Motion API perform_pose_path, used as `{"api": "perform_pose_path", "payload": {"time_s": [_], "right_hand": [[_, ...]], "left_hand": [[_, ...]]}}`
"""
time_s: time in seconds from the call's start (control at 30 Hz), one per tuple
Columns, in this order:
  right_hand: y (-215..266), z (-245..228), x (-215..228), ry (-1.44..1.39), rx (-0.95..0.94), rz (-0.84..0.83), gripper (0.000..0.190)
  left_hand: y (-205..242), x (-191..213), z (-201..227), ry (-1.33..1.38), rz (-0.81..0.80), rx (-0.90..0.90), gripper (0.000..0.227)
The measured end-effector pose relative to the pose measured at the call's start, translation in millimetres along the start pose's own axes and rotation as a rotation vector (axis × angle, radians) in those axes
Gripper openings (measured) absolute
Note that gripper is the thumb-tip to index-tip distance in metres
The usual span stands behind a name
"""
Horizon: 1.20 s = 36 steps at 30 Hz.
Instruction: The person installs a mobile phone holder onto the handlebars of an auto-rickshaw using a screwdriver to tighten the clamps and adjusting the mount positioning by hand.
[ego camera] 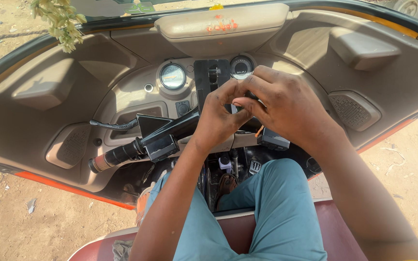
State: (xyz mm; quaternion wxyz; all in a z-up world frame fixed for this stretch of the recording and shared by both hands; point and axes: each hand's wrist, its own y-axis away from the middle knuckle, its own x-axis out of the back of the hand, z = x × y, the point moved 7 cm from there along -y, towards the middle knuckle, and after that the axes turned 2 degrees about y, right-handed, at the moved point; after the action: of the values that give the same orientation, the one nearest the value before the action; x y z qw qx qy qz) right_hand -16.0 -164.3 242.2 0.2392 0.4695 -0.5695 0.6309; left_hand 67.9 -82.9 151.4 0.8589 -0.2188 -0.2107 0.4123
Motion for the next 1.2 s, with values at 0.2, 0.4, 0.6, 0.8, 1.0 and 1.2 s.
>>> {"api": "perform_pose_path", "payload": {"time_s": [0.2,0.4,0.6,0.8,1.0,1.2], "right_hand": [[9,-9,13,-0.22,0.145,0.068,0.031],[11,-3,25,-0.24,0.118,0.159,0.029],[8,17,12,-0.083,-0.127,0.137,0.019],[5,-4,20,-0.235,0.095,0.206,0.025],[6,-14,24,-0.3,0.128,0.282,0.027],[7,-2,13,-0.14,0.004,0.27,0.029]], "left_hand": [[4,-1,5,0.067,0.004,-0.09,0.023],[-1,-5,5,0.046,0.049,-0.095,0.027],[-1,-6,8,-0.061,0.09,-0.201,0.023],[-6,0,11,-0.162,0.195,-0.163,0.029],[-1,-1,17,-0.073,0.151,-0.173,0.026],[-6,3,7,-0.239,0.236,-0.12,0.027]]}}
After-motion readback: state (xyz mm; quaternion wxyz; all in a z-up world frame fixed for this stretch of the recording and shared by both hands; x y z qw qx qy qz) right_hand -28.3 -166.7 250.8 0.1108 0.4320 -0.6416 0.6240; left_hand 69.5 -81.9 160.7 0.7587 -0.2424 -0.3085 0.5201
